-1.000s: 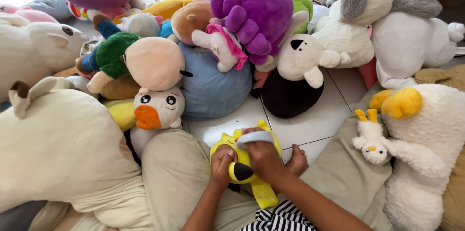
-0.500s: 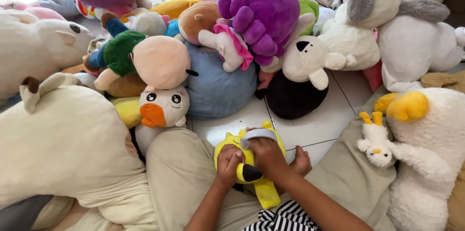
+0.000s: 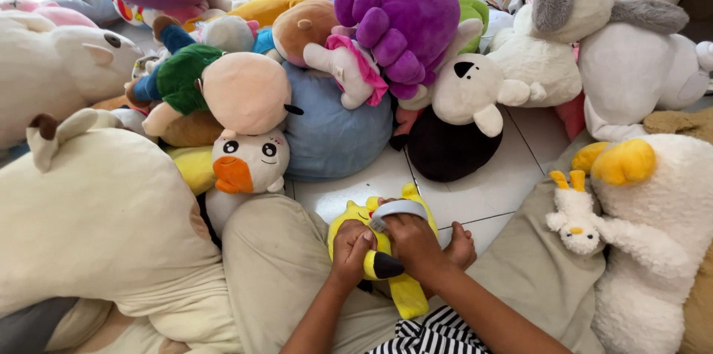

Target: Cleaning a Pikachu plush toy using a lint roller while sitting on the floor surrounded by other plush toys.

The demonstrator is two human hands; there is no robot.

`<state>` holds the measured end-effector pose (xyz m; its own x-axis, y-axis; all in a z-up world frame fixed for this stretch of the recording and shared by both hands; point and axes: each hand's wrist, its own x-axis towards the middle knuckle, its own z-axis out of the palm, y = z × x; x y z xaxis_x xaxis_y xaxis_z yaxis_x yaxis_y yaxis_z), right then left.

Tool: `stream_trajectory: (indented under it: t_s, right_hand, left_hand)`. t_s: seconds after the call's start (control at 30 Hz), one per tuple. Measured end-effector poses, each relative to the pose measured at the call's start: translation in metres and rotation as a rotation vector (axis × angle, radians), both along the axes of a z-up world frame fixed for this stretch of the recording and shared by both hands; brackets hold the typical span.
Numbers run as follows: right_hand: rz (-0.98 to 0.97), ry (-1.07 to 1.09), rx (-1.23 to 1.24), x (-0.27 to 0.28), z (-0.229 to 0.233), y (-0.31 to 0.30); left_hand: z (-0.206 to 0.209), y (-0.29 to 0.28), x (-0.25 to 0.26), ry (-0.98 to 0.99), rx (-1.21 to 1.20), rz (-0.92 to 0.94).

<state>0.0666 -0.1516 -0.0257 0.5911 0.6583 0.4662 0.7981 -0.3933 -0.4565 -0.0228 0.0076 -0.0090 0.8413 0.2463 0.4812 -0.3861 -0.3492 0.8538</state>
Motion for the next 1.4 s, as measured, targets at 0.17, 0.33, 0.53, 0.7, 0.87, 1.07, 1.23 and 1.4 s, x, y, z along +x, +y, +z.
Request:
stream_trajectory:
  t_s: [0.17, 0.33, 0.53, 0.7, 0.87, 1.07, 1.23, 1.4]
  right_hand:
    - [-0.427, 0.417, -0.385, 0.069, -0.042, -0.035]
    - [-0.463, 0.427, -0.114, 0.087, -0.068, -0.066]
    - [-0.185, 0.228, -0.080, -0.003, -0.004, 0.000]
    - [-0.360, 0.639, -0.206, 0.033, 0.027, -0.013]
    - [-0.515, 0.767, -0.157, 0.069, -0.062, -0.052]
    - [-0.046, -0.086, 0.149, -0.002, 0.018, 0.005]
    - [-0.140, 0.022, -0.026, 0.022, -0.027, 0.005]
    - [-0.352, 0.385, -0.153, 0.050, -0.018, -0.026]
  left_hand:
    - [0.008, -0.007, 0.000, -0.035, 0.036, -0.012]
    - [0.010, -0.001, 0.004, -0.049, -0.002, 0.004]
    - [0.003, -0.001, 0.001, -0.033, 0.011, -0.013]
    - [0.006, -0.006, 0.002, -0.008, 0.011, -0.027]
    - [0.008, -0.003, 0.001, -0.019, -0.028, -0.031]
    - [0.012, -0.003, 0.001, -0.010, 0.006, -0.035]
    - [0.005, -0.003, 0.004, -0.039, 0.011, -0.050]
    - [0.019, -0.010, 0.004, -0.122, 0.015, -0.105]
